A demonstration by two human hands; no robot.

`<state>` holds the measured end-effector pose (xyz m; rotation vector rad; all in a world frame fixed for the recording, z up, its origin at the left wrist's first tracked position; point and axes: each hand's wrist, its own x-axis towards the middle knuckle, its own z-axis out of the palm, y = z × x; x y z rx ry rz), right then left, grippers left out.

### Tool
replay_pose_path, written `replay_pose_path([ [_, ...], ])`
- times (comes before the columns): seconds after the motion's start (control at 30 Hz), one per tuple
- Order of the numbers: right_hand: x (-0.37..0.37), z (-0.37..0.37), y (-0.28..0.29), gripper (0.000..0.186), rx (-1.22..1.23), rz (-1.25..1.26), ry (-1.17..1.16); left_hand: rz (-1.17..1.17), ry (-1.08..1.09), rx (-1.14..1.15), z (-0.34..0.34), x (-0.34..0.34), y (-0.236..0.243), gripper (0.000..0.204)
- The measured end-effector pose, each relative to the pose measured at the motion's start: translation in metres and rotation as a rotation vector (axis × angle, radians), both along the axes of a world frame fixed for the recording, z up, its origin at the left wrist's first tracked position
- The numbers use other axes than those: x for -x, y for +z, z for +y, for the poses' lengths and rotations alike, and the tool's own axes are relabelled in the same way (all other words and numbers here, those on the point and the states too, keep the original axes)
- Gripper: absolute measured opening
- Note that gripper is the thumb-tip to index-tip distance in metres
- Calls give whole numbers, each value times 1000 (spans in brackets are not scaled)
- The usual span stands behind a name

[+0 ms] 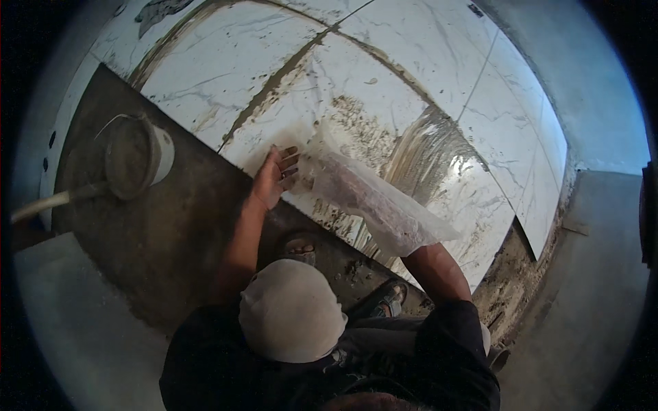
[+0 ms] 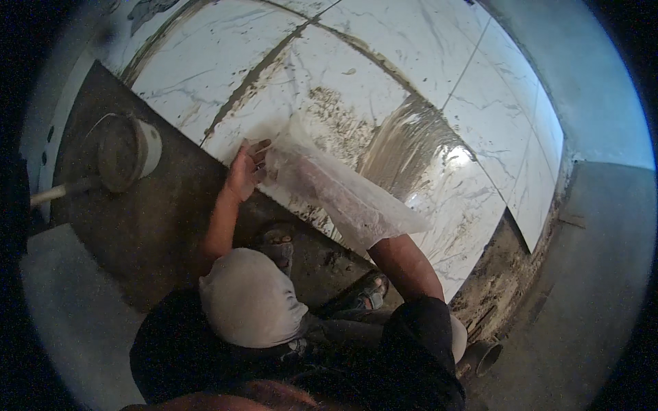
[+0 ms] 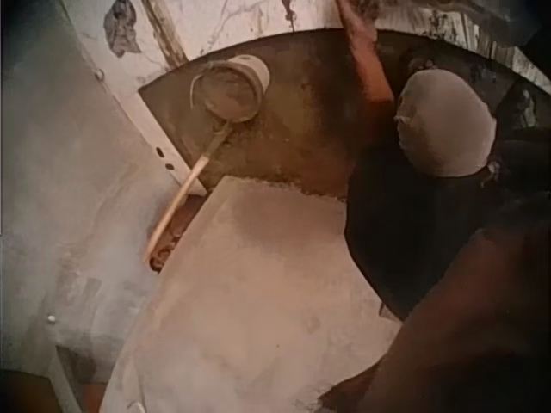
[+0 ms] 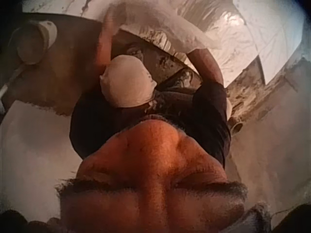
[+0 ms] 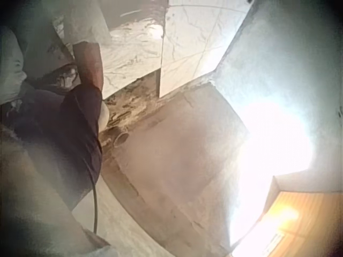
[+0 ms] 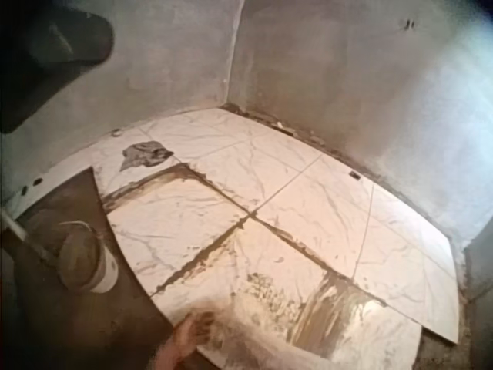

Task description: Apply adhesive or grout to floor tiles using a wooden tool and clean the surface.

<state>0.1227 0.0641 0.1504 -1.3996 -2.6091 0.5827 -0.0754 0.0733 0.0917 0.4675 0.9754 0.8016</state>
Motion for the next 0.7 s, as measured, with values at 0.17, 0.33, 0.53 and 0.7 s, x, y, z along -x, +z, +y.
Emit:
replay_pose_path([
  [0.17, 52, -10, 9, 40, -1, 0, 144, -351, -108, 102, -19, 39, 4, 63],
  [0.33, 8, 1, 31, 40, 45, 21, 238, 191, -232, -294, -24, 49, -24, 53],
  [0.53, -72, 19, 59, 41, 64, 105, 182, 18, 64, -24, 60, 25, 37, 41],
  [0.7, -145, 14, 71, 42, 383, 294, -133, 134, 140, -273, 111, 29, 43, 39],
])
